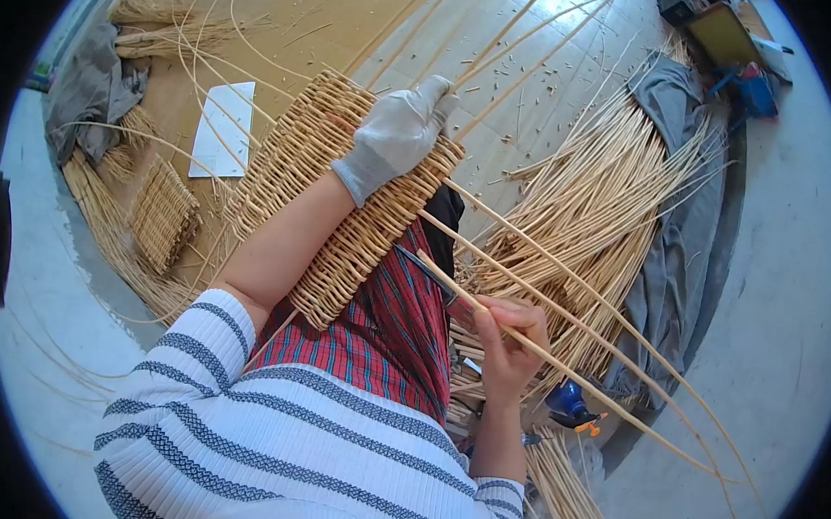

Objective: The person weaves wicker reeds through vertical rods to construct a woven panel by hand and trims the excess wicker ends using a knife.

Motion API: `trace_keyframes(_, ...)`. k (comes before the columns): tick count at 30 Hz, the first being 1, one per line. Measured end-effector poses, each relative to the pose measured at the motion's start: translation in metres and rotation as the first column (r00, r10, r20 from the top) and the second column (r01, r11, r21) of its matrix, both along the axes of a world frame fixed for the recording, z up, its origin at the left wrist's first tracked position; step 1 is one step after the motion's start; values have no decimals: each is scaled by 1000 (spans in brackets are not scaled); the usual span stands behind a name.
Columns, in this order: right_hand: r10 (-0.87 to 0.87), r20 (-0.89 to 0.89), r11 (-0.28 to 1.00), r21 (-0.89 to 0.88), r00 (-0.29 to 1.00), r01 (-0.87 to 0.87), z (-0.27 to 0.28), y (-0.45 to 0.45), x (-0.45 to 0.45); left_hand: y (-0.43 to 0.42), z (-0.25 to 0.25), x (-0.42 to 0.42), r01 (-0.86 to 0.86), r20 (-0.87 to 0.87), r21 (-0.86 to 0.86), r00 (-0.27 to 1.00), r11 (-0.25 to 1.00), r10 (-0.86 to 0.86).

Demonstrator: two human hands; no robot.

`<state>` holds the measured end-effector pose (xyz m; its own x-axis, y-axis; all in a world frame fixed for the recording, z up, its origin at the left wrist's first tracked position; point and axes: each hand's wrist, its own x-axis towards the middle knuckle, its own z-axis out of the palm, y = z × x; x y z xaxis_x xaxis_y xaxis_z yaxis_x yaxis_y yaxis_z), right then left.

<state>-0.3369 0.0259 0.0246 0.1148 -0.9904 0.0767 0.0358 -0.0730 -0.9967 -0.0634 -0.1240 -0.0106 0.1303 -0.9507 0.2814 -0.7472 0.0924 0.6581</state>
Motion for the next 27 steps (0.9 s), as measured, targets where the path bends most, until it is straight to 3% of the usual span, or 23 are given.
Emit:
trace_keyframes(3,85,-34,996,-11,996,-86,-5,-5,-2,-1,2,0,-7,-13,-22,1000,1000,7)
trace_keyframes(5,96,-9,993,73,995,-96,-3,-11,0,0,7,0,5,-24,51,1000,999,-4)
trace_keyframes(7,261,-171,958,-76,950,-277,-6,-19,5,1,2,0,0,-20,25,1000,1000,1)
trace_keyframes(9,278,-179,955,-55,944,-292,-9,-22,14,0,0,1,-10,-11,-8,1000,1000,10)
trace_keyframes(12,276,16,941,200,961,-274,-13,-26,16,1,-3,1,-7,-17,-44,1000,999,7)
trace_keyframes(15,181,-61,978,117,982,-173,-7,-27,-12,0,1,2,3,-2,3,1000,1000,-3)
trace_keyframes(20,364,-144,930,12,920,-366,-9,-34,-15,0,-5,2,34,-11,-32,999,999,-34)
trace_keyframes(23,280,-119,950,176,953,-257,-9,-31,11,2,1,0,22,-21,21,1000,1000,-22)
trace_keyframes(25,355,-132,931,135,925,-338,-4,-33,11,3,0,2,15,-3,5,1000,1000,-15)
trace_keyframes(27,495,-290,868,127,819,-480,6,-33,11,0,1,-1,19,9,-4,1000,1000,-19)
